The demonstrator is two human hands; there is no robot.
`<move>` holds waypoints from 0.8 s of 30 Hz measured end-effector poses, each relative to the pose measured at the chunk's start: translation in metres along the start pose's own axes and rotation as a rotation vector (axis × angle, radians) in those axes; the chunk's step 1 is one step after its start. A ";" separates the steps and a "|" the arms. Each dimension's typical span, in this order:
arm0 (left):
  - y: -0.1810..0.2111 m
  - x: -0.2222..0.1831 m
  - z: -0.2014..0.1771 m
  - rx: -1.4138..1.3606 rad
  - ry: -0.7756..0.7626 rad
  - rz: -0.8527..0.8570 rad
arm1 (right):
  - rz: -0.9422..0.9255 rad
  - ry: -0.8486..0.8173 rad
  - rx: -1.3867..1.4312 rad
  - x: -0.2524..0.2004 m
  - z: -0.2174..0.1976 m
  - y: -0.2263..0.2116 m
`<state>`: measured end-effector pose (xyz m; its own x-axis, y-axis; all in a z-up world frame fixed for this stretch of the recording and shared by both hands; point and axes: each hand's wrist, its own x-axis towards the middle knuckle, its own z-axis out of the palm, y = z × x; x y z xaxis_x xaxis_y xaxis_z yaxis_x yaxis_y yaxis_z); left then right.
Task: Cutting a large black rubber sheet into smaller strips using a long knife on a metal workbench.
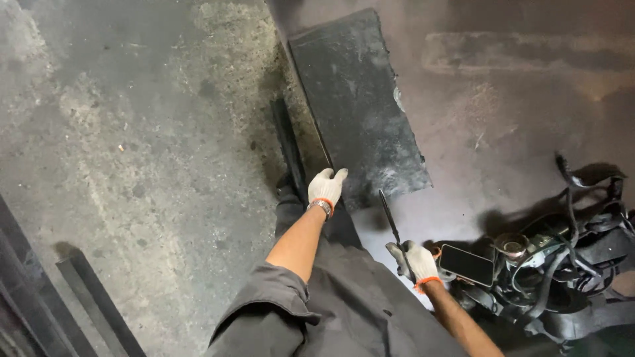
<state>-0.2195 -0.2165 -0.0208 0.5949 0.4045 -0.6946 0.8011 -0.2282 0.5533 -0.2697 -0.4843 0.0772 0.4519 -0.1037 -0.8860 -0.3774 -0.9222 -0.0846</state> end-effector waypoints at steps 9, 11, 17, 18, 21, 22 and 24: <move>-0.029 -0.008 0.030 -0.103 0.108 0.002 | 0.049 -0.053 -0.053 -0.002 0.009 0.027; -0.017 -0.019 0.019 -0.113 0.100 -0.019 | 0.035 -0.059 -0.007 -0.002 0.012 0.034; -0.004 -0.034 0.010 -0.104 0.083 -0.043 | -0.086 -0.068 -0.056 0.013 0.020 0.060; 0.000 -0.034 0.007 -0.114 0.063 -0.053 | -0.096 -0.074 -0.061 0.014 0.025 0.053; -0.018 -0.033 0.019 -0.052 0.065 0.028 | -0.114 -0.098 -0.077 0.018 0.025 0.048; -0.022 -0.041 0.019 -0.046 0.056 0.017 | -0.110 -0.113 -0.080 0.014 0.028 0.050; -0.028 -0.050 0.021 -0.025 -0.047 0.028 | -0.110 -0.134 -0.080 0.015 0.032 0.050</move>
<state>-0.2697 -0.2488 -0.0112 0.6198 0.3564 -0.6992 0.7827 -0.2164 0.5836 -0.3080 -0.5199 0.0449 0.3734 0.0451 -0.9266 -0.2640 -0.9524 -0.1527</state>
